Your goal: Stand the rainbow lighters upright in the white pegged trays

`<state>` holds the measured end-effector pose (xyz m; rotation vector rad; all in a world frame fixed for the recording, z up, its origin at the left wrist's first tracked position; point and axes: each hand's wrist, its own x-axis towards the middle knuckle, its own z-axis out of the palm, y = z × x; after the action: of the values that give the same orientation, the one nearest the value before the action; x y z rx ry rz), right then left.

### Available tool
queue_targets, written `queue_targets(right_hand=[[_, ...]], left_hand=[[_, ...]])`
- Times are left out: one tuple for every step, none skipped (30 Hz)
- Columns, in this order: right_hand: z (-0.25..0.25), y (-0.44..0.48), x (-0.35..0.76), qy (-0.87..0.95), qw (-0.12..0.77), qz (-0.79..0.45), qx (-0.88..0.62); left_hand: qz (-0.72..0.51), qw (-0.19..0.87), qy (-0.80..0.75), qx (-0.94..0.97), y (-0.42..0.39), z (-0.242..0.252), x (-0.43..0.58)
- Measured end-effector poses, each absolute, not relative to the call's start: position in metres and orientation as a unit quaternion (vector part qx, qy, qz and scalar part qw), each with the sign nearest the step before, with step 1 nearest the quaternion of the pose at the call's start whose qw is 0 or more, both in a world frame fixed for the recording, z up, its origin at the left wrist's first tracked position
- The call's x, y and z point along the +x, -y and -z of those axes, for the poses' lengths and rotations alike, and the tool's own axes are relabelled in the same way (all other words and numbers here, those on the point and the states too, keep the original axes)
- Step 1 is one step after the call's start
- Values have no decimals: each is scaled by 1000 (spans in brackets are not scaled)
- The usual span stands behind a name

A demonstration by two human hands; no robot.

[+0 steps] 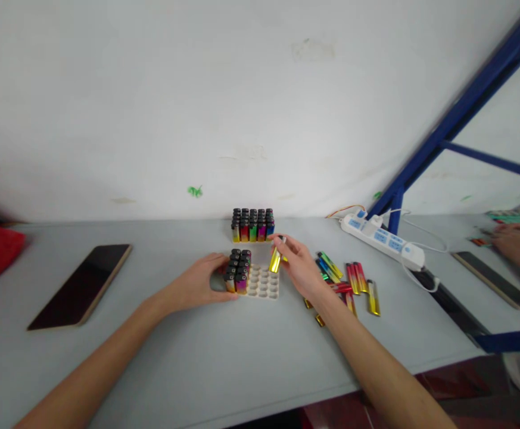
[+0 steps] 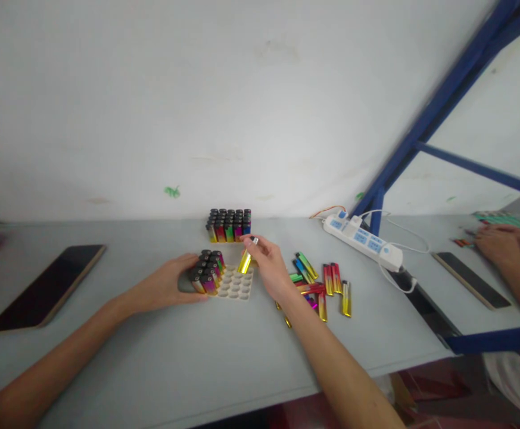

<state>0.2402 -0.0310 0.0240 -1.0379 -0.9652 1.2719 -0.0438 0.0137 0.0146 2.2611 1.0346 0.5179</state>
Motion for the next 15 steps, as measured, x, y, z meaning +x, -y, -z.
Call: queue_targets(right_hand=[[-23,31,240,410,579,-553,-437],[-22,32,239,408,575,-564,-430],[-22,32,239,408,569,-576,-422],[-23,32,239,412,559,-588,-414],[-24,32,239,421,548,-597,-408],[-25,32,239,432,537,-601,-406],[-26,33,240,445,527,-601,-405],[-28,33,241,456,518,-599,-406],[-29,33,241,465,511,-596,-409],[-30,33,241,471,505,-593,-414],[-30,33,241,474,501,-589,-422],[-30,32,241,475,498,-583,-432],[-29,32,241,476,498,-571,-446],[-28,32,241,482,501,-548,-465],[-27,32,241,497,502,-511,-489]], left_hand=[[-194,297,-390,850,-13,-15,-43],[-193,295,-391,850,-12,-15,-43],[-191,293,-391,851,-12,-15,-43],[-192,291,-389,853,-12,-15,-43],[-193,289,-386,855,-12,-14,-44],[-194,289,-383,856,-12,-13,-44],[-195,289,-382,856,-12,-13,-44],[-194,289,-381,856,-13,-12,-45],[-192,288,-381,857,-13,-11,-45],[-188,287,-381,859,-14,-11,-45],[-184,286,-380,860,-14,-11,-45],[-182,285,-378,862,-14,-11,-44],[-181,284,-377,863,-14,-11,-44],[-181,283,-375,864,-15,-11,-44],[-182,283,-375,864,-15,-11,-44]])
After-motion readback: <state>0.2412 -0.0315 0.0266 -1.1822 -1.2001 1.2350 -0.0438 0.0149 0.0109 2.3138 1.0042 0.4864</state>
